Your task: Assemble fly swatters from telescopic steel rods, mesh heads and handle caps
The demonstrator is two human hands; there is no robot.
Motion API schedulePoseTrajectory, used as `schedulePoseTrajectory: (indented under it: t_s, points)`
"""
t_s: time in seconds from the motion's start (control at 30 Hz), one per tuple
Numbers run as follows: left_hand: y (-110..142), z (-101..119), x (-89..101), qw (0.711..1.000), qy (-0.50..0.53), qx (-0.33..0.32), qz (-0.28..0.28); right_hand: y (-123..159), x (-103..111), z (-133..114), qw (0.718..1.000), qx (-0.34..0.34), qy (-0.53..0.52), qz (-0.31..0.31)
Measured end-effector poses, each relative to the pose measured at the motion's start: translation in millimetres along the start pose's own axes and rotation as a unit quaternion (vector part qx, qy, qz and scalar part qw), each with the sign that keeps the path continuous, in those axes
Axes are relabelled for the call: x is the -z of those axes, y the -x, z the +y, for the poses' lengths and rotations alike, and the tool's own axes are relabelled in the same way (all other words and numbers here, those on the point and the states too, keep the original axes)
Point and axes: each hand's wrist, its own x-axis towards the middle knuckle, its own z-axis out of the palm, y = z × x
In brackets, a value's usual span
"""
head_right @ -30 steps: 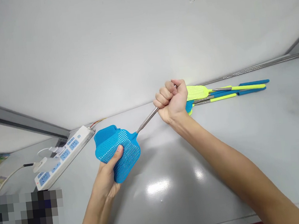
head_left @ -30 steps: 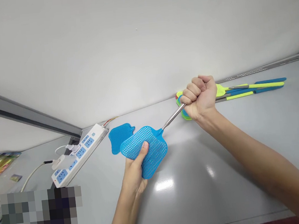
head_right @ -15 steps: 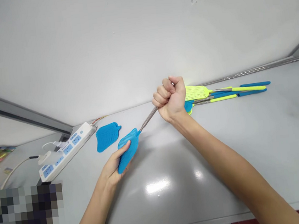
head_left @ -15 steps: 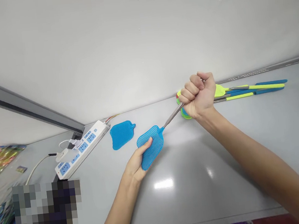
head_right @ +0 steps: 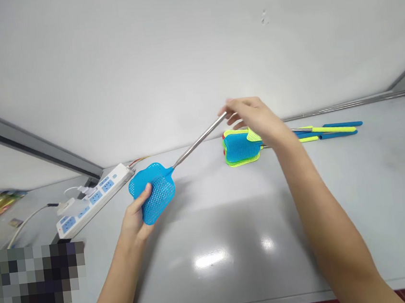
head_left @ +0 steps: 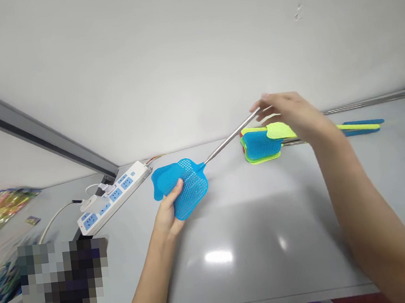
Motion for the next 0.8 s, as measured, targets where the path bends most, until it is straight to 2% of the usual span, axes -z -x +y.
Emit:
schedulePoseTrajectory:
  t_s: [0.13, 0.2, 0.27, 0.33, 0.43, 0.5, 0.57, 0.8]
  points:
    - [4.5, -1.9, -1.1, 0.999, -0.038, 0.024, -0.026, -3.2, 43.5, -20.5, 0.985, 0.106, 0.128, 0.048]
    - [7.8, -4.7, -3.3, 0.996, -0.056, 0.049, -0.048, -7.0, 72.3, -22.9, 0.971, 0.133, 0.186, 0.074]
    - [10.6, -7.5, -4.8, 0.993, -0.067, 0.072, -0.072, -12.6, 103.4, -15.4, 0.964, 0.093, 0.240, 0.072]
    - [12.7, -9.7, -5.5, 0.989, -0.072, 0.092, -0.092, -18.9, 132.4, 1.2, 0.964, -0.007, 0.250, 0.088]
    - [14.9, -11.3, -5.5, 0.985, -0.064, 0.113, -0.112, -24.4, 163.1, 32.8, 0.967, -0.155, 0.168, 0.113]
    - [16.0, -11.4, -5.7, 0.984, -0.053, 0.117, -0.120, -23.9, 172.8, 50.2, 0.969, -0.184, 0.131, 0.105]
    - [16.8, -11.0, -6.0, 0.984, -0.044, 0.118, -0.128, -21.1, 175.9, 61.0, 0.974, -0.165, 0.123, 0.099]
    - [15.9, -11.1, -3.6, 0.983, -0.042, 0.119, -0.136, -13.4, 172.0, 68.4, 0.976, -0.111, 0.134, 0.132]
